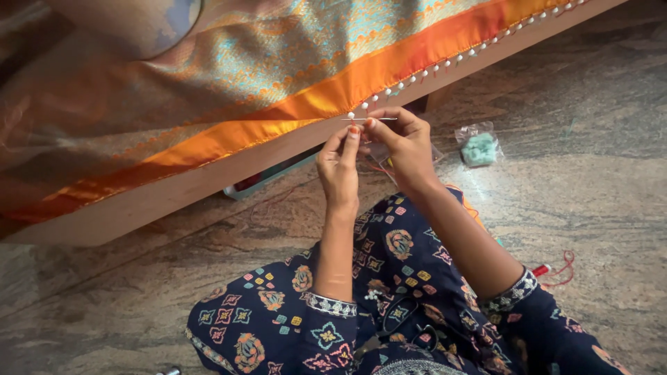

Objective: The person is decorating the edge of a saree with small white beads and red thread.

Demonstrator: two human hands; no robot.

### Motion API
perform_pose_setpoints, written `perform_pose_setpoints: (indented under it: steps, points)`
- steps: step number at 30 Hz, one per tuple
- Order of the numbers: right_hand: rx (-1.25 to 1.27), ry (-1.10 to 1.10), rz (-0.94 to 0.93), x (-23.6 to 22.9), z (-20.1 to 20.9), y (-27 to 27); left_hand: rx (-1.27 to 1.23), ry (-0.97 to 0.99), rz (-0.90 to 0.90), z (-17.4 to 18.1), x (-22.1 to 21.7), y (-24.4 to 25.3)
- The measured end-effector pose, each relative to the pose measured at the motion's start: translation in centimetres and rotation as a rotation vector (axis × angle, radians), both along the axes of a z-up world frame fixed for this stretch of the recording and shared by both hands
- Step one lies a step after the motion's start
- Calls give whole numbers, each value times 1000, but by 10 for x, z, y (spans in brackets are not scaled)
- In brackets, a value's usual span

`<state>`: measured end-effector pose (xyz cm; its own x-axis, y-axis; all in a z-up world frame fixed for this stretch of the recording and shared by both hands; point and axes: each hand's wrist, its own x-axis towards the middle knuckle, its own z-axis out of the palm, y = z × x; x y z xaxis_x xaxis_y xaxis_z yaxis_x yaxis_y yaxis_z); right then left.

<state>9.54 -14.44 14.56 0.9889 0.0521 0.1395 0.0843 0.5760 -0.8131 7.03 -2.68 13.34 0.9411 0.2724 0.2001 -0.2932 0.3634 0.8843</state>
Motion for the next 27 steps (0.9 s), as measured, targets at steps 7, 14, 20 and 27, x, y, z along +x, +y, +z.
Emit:
perform_pose_setpoints:
  steps: [7,14,20,27]
  points:
    - [-234,-95,82,12,4,-10,218,-5,79,19,-8,2]
    - [-346,-247,76,15,13,-16,-5,208,5,27,-19,14]
    - [-645,-475,-136,16,21,-11,161,92,64,15,-12,20]
    - [-1037,-728,-411,26,-7,-12,48,154,-10,20,-13,20]
